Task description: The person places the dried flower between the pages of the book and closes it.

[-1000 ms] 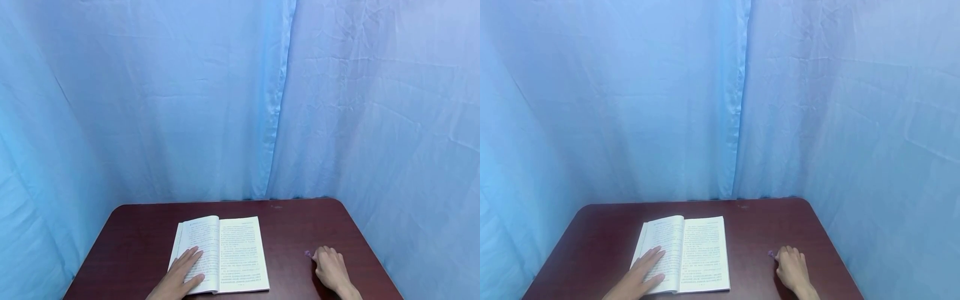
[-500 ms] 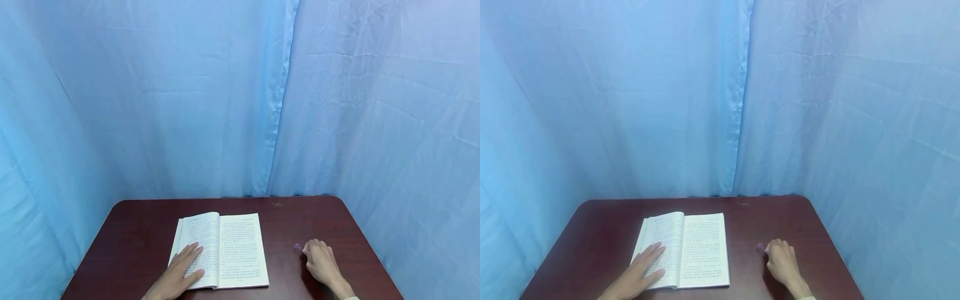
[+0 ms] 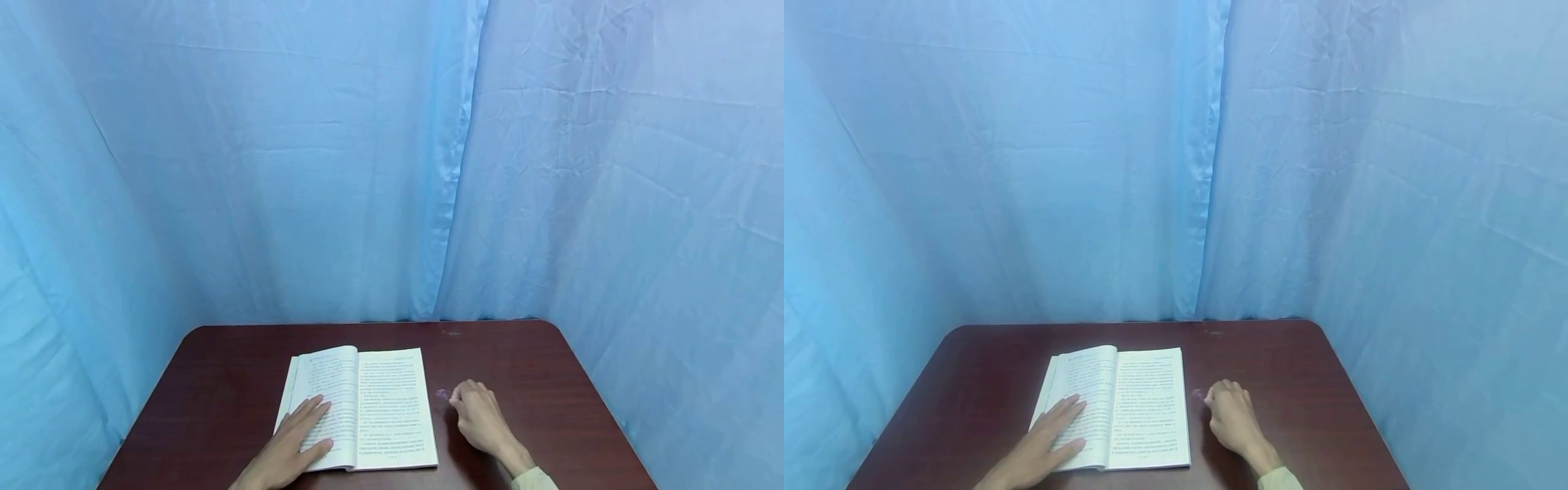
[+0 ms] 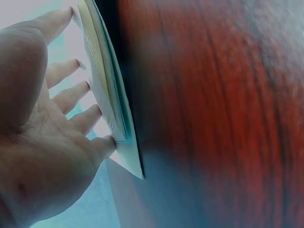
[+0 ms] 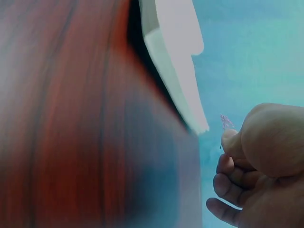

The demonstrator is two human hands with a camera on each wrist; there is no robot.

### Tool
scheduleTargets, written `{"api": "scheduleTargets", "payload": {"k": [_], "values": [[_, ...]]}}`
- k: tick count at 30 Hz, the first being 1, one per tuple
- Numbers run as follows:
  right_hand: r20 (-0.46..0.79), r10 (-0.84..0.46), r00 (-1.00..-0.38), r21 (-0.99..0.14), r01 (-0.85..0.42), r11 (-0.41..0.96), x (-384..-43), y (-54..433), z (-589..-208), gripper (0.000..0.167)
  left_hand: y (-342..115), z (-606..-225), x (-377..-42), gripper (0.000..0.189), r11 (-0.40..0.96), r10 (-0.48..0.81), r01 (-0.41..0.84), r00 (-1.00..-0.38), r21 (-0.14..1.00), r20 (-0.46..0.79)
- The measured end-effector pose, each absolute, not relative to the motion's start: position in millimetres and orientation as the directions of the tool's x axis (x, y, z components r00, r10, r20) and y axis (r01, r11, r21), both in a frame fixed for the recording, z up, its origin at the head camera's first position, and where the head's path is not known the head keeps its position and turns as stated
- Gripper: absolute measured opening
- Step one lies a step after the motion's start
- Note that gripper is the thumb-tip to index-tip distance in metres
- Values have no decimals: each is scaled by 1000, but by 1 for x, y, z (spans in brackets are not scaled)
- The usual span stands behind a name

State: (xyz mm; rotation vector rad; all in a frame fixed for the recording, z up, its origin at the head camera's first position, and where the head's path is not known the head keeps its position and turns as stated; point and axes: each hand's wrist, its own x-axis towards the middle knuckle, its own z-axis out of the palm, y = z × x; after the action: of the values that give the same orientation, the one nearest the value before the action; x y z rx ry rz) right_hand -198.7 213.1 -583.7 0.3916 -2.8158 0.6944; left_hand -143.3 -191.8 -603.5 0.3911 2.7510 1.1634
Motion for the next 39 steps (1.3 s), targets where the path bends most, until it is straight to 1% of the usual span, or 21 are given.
{"api": "scheduleTargets", "payload": {"k": [6, 11, 18, 30, 39], "values": [[248, -246, -937, -438, -335, 834, -204, 178, -582, 26, -192, -603, -143, 72, 672, 281, 182, -959, 717, -20], [221, -283, -933, -457, -355, 815, -210, 153, -580, 23, -192, -603, -143, 72, 670, 280, 181, -960, 720, -19], [216, -335, -917, -433, -398, 809, -217, 128, -580, 22, -192, -603, -143, 71, 668, 278, 186, -961, 720, -9], [229, -379, -897, -361, -439, 822, -225, 112, -586, 15, -192, -604, -142, 70, 669, 286, 227, -958, 708, 37], [191, -351, -917, -412, -400, 819, -227, 107, -591, 14, -192, -606, -143, 70, 672, 282, 222, -959, 707, 33]]}}
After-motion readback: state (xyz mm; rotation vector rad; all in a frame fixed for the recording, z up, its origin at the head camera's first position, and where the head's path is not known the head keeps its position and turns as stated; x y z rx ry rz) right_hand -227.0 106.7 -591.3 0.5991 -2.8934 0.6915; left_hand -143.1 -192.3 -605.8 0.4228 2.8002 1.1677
